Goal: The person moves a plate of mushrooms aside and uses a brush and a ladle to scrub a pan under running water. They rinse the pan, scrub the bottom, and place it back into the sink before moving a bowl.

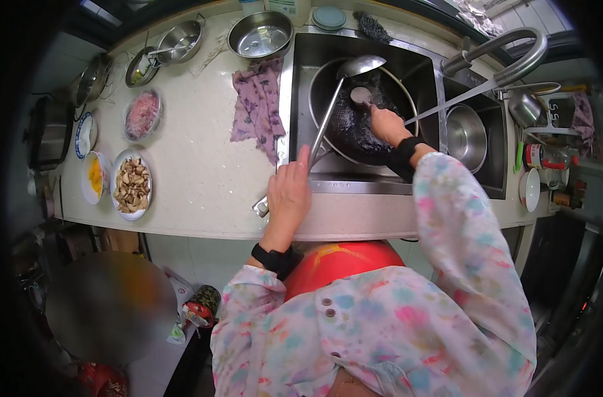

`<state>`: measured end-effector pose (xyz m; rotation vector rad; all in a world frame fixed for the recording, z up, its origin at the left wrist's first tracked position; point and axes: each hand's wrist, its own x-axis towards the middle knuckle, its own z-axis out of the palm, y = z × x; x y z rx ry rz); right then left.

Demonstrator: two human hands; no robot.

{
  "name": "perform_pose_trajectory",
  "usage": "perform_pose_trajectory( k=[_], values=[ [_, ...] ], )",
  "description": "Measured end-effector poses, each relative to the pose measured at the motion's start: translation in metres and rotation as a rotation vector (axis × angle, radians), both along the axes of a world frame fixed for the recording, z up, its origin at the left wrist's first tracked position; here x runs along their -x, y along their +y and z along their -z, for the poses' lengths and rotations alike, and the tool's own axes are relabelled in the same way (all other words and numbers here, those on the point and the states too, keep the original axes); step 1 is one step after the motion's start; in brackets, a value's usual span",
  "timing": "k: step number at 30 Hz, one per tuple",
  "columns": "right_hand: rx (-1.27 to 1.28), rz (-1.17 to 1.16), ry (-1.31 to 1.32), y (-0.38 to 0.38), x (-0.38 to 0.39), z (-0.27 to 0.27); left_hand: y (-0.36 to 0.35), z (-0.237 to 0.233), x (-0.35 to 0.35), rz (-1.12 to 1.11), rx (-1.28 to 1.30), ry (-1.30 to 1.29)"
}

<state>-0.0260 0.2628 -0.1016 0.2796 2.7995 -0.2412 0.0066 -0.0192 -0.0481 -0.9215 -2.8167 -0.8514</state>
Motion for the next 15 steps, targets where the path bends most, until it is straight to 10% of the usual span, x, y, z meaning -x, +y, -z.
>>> perform_pose_trajectory(
  k=[7, 13, 15],
  values=[
    [0.120, -0.147, -0.100, -0.035, -0.045, -0.025, 0.000, 0.000, 0.000, -0.005, 0.007, -0.037],
    [0.153, 0.520, 0.311, 0.001, 0.029, 0.071, -0.002, -0.003, 0.000, -0.029, -0.025, -0.087],
    [0.606, 0.998, 0.367, -0.020, 0.055, 0.056, -0.003, -0.005, 0.001, -0.030, -0.023, -0.116]
  ],
)
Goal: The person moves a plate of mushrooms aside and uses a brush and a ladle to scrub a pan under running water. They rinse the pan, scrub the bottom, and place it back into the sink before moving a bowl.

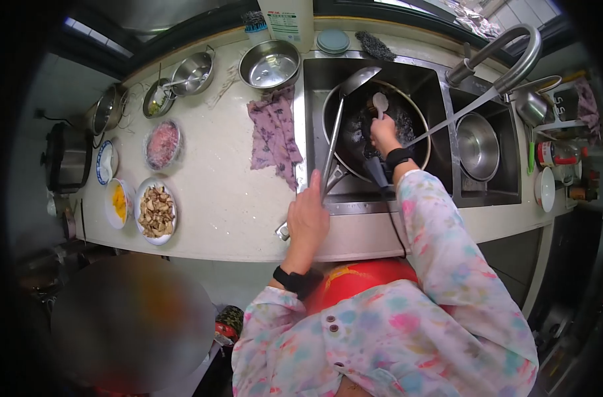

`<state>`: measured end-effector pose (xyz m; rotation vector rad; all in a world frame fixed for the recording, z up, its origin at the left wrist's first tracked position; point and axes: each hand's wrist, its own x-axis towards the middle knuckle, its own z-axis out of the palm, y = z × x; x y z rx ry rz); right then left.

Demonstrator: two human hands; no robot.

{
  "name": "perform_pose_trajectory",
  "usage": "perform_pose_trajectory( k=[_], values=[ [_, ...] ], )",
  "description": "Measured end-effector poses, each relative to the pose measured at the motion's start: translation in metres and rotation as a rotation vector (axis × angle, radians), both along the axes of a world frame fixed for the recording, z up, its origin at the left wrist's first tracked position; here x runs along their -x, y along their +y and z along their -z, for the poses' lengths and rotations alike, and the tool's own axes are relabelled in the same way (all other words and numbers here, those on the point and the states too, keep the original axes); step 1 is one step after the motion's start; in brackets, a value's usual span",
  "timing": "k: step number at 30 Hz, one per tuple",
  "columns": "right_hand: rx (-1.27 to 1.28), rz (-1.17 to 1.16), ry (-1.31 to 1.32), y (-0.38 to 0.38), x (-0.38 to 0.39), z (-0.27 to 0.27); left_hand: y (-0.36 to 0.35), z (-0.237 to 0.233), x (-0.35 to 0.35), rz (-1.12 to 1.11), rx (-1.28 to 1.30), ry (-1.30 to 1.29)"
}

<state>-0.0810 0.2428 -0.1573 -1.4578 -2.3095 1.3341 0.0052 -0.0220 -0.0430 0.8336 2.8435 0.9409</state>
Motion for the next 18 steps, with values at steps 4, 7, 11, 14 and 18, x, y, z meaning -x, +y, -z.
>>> perform_pose_trajectory(
  k=[4, 7, 11, 14, 18],
  values=[
    [0.448, 0.093, 0.136, -0.050, 0.012, -0.043, -0.006, 0.001, 0.002, 0.022, 0.007, -0.022],
    [0.310, -0.458, 0.096, -0.047, -0.050, -0.050, -0.003, 0.001, 0.000, 0.045, -0.010, 0.001],
    [0.017, -0.973, -0.170, 0.011, -0.137, -0.097, -0.004, 0.004, 0.000, 0.044, 0.011, -0.019],
    [-0.435, -1.231, -0.605, 0.050, -0.161, -0.132, -0.002, -0.002, 0.000, 0.037, 0.007, -0.015],
    [-0.832, -1.077, -0.459, 0.075, -0.151, -0.081, 0.002, 0.001, 0.000, 0.045, 0.001, 0.069]
  ],
)
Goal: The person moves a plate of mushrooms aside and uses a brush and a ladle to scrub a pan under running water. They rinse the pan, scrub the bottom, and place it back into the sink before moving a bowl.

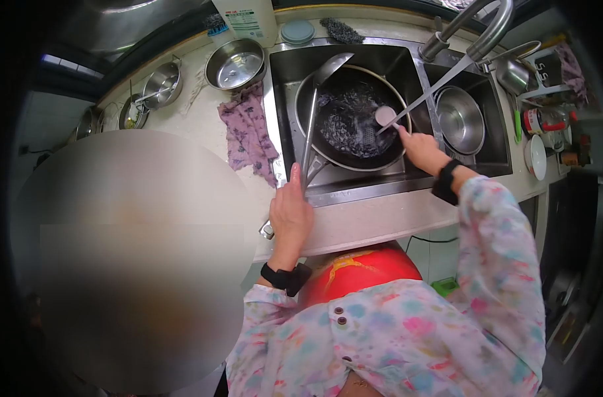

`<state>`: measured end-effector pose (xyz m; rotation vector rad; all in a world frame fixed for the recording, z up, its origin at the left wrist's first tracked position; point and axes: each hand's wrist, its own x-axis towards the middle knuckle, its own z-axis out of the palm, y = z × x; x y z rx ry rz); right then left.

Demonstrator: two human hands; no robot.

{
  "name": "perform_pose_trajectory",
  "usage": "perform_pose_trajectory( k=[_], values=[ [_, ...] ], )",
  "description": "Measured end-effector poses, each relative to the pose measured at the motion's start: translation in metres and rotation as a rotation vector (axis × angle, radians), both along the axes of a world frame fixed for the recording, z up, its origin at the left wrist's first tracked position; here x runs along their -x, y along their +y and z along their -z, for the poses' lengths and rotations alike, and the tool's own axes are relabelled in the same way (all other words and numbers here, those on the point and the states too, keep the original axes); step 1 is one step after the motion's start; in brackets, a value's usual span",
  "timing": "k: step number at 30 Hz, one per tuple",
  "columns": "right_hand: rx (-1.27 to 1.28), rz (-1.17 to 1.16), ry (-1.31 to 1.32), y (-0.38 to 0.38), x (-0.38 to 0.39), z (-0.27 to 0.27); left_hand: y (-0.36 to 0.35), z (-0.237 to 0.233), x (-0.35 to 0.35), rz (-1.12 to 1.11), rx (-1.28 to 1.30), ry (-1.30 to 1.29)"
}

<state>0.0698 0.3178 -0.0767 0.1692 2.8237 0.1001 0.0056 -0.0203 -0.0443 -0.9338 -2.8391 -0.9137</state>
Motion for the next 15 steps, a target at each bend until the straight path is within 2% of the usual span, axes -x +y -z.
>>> perform_pose_trajectory(
  k=[2, 4, 6, 8, 10, 12, 14, 15],
  values=[
    [0.118, 0.162, -0.010, -0.022, 0.032, 0.035, 0.002, 0.001, -0.001, -0.009, 0.002, 0.030],
    [0.336, 0.356, -0.009, -0.060, 0.065, 0.043, 0.003, 0.001, -0.002, -0.010, 0.020, 0.024],
    [0.538, 0.336, 0.038, -0.083, 0.075, 0.032, 0.005, -0.001, -0.003, -0.019, 0.014, 0.018],
    [0.661, 0.222, -0.029, -0.096, 0.060, 0.007, 0.007, -0.003, -0.003, -0.023, 0.004, 0.014],
    [0.638, 0.065, -0.143, -0.081, 0.025, -0.019, 0.006, -0.003, -0.004, -0.022, -0.004, 0.007],
    [0.407, -0.004, -0.319, -0.049, -0.005, -0.043, 0.005, -0.001, -0.005, -0.026, 0.009, -0.015],
    [0.268, 0.038, -0.286, -0.021, -0.020, -0.051, 0.005, -0.002, -0.005, -0.022, 0.025, -0.027],
    [0.245, 0.025, -0.194, -0.009, -0.018, -0.039, 0.006, -0.004, -0.006, -0.028, 0.032, -0.035]
  ],
)
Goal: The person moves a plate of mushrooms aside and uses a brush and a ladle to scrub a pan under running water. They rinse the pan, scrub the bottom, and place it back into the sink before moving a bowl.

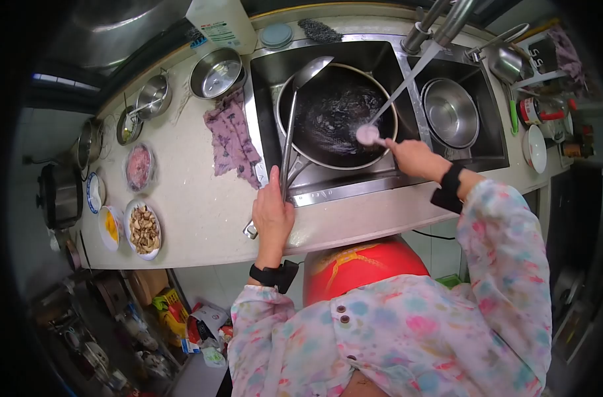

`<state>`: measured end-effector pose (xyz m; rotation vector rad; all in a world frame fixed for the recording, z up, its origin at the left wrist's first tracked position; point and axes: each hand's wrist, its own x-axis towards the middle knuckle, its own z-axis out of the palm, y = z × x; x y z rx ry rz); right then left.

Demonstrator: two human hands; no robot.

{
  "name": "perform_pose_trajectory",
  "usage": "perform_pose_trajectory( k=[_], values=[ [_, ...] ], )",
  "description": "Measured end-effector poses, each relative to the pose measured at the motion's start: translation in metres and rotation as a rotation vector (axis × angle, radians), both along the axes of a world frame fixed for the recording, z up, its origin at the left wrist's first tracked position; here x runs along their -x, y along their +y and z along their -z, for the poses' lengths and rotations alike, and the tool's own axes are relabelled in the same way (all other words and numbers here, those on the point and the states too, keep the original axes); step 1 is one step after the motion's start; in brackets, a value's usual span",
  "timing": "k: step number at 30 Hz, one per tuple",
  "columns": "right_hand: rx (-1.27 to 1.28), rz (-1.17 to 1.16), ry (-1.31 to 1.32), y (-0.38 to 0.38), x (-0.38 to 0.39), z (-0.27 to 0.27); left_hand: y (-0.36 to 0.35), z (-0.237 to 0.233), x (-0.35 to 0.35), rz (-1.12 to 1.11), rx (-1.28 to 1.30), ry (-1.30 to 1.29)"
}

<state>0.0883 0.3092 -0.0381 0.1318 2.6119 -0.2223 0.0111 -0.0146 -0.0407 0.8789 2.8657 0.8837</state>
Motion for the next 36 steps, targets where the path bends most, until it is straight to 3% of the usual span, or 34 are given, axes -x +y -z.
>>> perform_pose_trajectory(
  k=[3, 4, 7, 10, 13, 16, 17, 20, 22, 23, 24, 27, 29, 30, 31, 32, 33, 36],
  values=[
    [0.044, 0.081, 0.117, 0.003, 0.038, 0.048, 0.001, -0.002, 0.000, 0.014, -0.002, 0.003],
    [0.153, 0.217, 0.187, -0.013, 0.052, 0.056, -0.002, 0.002, 0.001, 0.035, -0.026, 0.019],
    [0.363, 0.396, 0.206, -0.057, 0.069, 0.040, 0.005, -0.004, -0.003, 0.005, 0.005, -0.132],
    [0.598, 0.141, 0.237, -0.062, 0.040, 0.029, 0.006, 0.002, -0.008, 0.030, -0.077, -0.101],
    [0.492, 0.168, -0.066, -0.024, 0.006, 0.000, 0.008, -0.003, -0.008, 0.021, -0.194, -0.220],
    [0.174, 0.134, 0.031, 0.029, -0.017, -0.010, 0.007, 0.006, 0.001, 0.019, -0.297, -0.362],
    [0.101, 0.138, 0.231, 0.038, -0.021, 0.001, 0.008, 0.007, 0.003, 0.024, -0.257, -0.366],
    [-0.118, 0.091, 0.368, 0.015, -0.004, 0.033, 0.019, 0.010, 0.004, 0.029, -0.066, -0.306],
    [-0.145, 0.083, 0.348, -0.021, 0.004, 0.050, 0.036, -0.005, 0.002, -0.011, 0.191, -0.294],
    [-0.019, 0.062, 0.313, -0.034, 0.005, 0.060, 0.042, -0.010, 0.000, -0.037, 0.322, -0.290],
    [0.080, 0.071, 0.296, -0.036, -0.002, 0.046, 0.043, -0.012, 0.000, -0.010, 0.315, -0.267],
    [0.255, 0.140, 0.272, -0.016, -0.028, -0.001, 0.019, 0.046, 0.025, 0.220, -0.091, -0.216],
    [0.256, 0.188, 0.394, 0.002, -0.037, 0.013, 0.025, 0.055, 0.020, 0.147, -0.079, -0.469],
    [0.198, 0.250, 0.535, 0.004, -0.048, 0.005, 0.034, 0.039, 0.010, 0.115, -0.068, -0.603],
    [0.157, 0.238, 0.424, 0.011, -0.051, 0.003, 0.042, 0.023, 0.000, 0.075, -0.051, -0.731],
    [0.155, 0.243, 0.486, 0.017, -0.059, 0.004, 0.061, -0.010, -0.013, 0.034, -0.029, -0.873],
    [0.179, 0.324, 0.509, 0.020, -0.062, -0.001, 0.065, -0.004, -0.015, 0.039, -0.150, -0.945],
    [0.054, 0.354, 0.554, 0.027, -0.081, -0.031, 0.085, -0.006, -0.015, -0.022, -0.200, -1.253]
  ],
)
